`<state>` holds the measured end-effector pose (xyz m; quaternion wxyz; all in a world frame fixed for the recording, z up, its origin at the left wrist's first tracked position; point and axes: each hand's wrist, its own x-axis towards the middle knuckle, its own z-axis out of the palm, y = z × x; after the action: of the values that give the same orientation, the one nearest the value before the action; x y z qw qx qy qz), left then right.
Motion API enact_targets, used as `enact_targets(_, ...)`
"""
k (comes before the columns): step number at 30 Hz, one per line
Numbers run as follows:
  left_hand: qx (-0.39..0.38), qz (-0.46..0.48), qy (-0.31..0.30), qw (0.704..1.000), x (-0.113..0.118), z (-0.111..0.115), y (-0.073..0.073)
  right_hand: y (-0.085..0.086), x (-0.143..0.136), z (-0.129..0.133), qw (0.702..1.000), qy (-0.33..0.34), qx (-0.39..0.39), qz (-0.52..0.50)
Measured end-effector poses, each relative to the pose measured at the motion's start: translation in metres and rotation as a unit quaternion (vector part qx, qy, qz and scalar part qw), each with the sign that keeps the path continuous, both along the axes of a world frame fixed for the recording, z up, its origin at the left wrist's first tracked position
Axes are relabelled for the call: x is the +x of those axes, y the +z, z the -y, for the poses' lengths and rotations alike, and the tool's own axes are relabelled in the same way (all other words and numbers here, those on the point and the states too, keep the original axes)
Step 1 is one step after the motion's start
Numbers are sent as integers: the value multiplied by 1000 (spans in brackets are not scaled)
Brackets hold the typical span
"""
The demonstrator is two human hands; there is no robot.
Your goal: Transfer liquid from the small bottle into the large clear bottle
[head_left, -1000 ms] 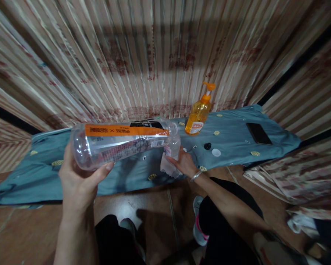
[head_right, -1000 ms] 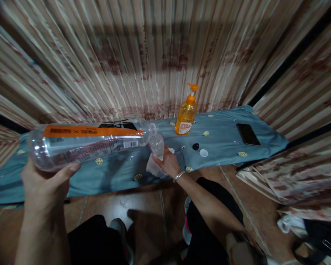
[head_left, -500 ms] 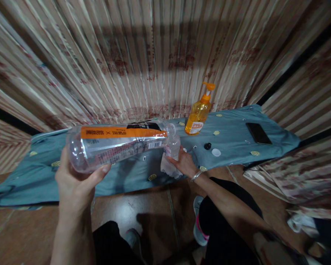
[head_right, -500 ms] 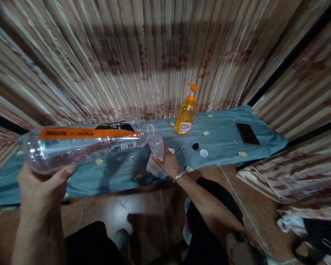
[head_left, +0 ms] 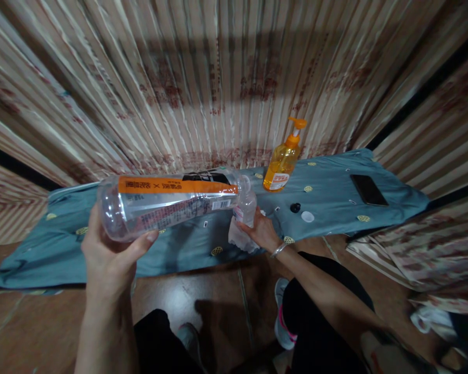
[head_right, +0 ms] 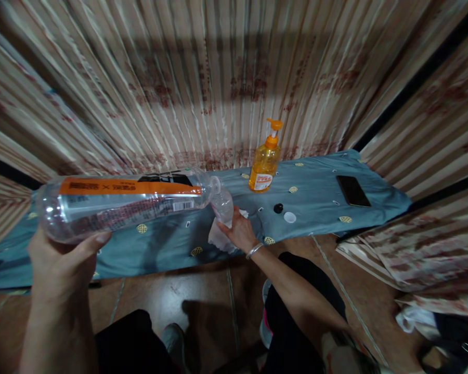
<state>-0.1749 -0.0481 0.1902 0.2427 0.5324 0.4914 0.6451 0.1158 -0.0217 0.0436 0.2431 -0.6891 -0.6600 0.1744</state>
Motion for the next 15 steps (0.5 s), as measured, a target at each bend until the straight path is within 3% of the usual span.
enact_targets(15, 1, 13, 16, 1000, -3, -2, 1, 10, -2, 2, 1000, -3, -3, 1)
